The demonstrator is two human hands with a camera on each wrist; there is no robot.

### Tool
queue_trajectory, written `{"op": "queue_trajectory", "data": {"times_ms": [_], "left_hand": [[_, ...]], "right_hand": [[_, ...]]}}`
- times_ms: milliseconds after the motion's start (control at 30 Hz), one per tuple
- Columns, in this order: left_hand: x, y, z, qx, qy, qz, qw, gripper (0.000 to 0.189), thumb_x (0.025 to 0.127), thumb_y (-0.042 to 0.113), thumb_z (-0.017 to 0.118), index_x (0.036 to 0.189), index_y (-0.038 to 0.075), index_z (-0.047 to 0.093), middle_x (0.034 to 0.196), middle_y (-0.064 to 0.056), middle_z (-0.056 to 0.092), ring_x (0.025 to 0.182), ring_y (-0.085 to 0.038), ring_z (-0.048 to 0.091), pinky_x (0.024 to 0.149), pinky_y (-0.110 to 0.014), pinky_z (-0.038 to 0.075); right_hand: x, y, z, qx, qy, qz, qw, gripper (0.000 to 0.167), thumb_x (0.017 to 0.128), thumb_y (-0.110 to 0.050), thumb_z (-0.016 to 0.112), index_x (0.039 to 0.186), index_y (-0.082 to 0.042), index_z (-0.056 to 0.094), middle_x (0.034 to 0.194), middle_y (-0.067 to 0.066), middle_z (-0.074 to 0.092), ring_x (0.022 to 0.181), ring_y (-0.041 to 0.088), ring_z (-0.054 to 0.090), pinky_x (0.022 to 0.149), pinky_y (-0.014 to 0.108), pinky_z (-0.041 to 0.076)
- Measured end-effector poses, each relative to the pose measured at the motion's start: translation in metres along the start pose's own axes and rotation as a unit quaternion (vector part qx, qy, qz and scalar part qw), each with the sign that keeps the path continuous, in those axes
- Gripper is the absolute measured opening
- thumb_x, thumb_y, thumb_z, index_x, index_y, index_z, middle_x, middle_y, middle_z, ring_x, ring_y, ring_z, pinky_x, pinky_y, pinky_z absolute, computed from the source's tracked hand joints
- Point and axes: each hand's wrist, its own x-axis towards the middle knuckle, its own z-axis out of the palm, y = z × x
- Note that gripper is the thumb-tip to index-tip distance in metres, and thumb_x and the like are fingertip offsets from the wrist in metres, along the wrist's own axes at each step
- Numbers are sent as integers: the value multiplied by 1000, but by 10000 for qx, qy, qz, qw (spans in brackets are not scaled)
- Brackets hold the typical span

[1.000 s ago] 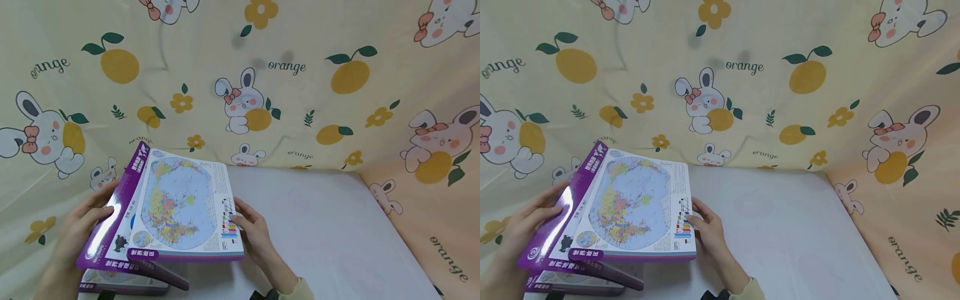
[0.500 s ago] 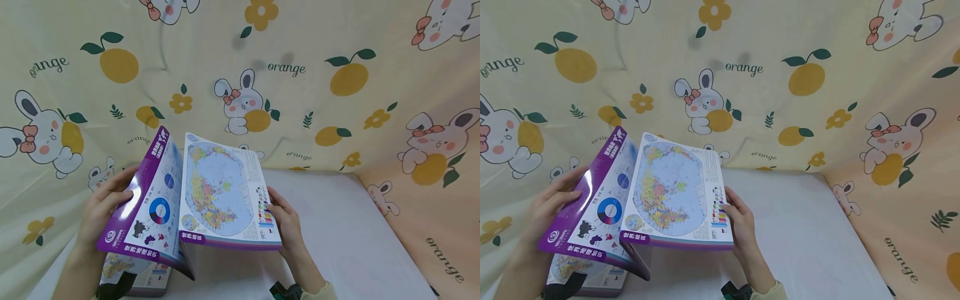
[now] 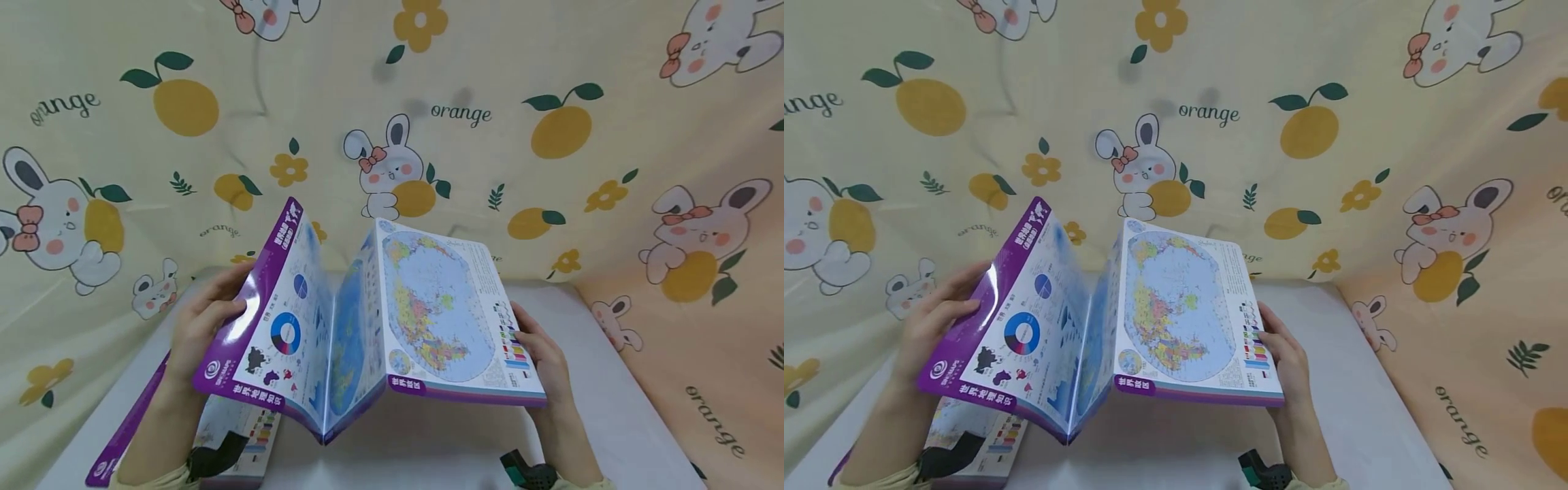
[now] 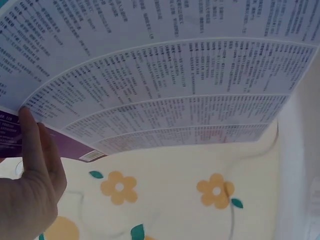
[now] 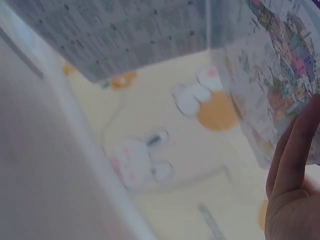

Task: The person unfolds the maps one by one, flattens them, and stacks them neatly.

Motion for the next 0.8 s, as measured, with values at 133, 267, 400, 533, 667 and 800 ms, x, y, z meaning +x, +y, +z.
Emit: {"op": "queue_trajectory", "data": {"times_ms": [133, 267, 400, 533, 667, 800], "left_hand": [[6, -9, 6, -187, 94, -8, 9998, 44, 108, 7, 43, 148, 18, 58, 143, -7, 58, 103, -22, 71, 74, -30, 64], [13, -17, 11, -348, 124, -71, 9993, 44, 109, 8, 44, 150, 16, 55, 145, -6, 56, 108, -20, 68, 79, -28, 63], [20, -25, 15, -492, 116, -203, 9985, 44, 109, 9, 44, 152, 15, 52, 146, -6, 54, 111, -19, 66, 83, -28, 62], [26, -35, 17, -451, 216, -317, 9982, 44, 109, 10, 46, 152, 16, 53, 145, -5, 55, 112, -19, 66, 84, -27, 62], [33, -46, 16, -248, 272, -461, 9983, 44, 109, 12, 50, 152, 16, 52, 146, -4, 54, 110, -18, 66, 82, -27, 62], [39, -58, 14, 8, 296, -644, 9975, 46, 108, 13, 53, 154, 17, 51, 147, -1, 52, 112, -18, 66, 83, -28, 62]], "right_hand": [[-3, -15, -33, 334, -238, -185, 9990, 48, 111, -13, 38, 157, -19, 48, 148, -3, 56, 113, 16, 69, 93, 28, 59], [-5, -32, -63, 576, -737, -348, 9950, 52, 112, -8, 30, 160, -21, 44, 145, -2, 58, 111, 20, 71, 91, 31, 60], [-6, -48, -91, 611, -1150, -360, 9908, 57, 112, -7, 22, 162, -28, 38, 145, -1, 58, 107, 25, 73, 86, 33, 62], [-9, -65, -119, 744, -953, -132, 9926, 57, 111, -7, 24, 154, -32, 52, 137, -2, 66, 103, 29, 75, 83, 36, 63], [-12, -82, -150, 389, -570, 45, 9976, 54, 111, -8, 30, 146, -32, 62, 131, -6, 70, 100, 27, 76, 79, 35, 64], [-12, -96, -184, -342, -455, -1, 9984, 54, 111, -4, 32, 149, -32, 58, 130, -12, 70, 97, 24, 76, 76, 33, 64]]}}
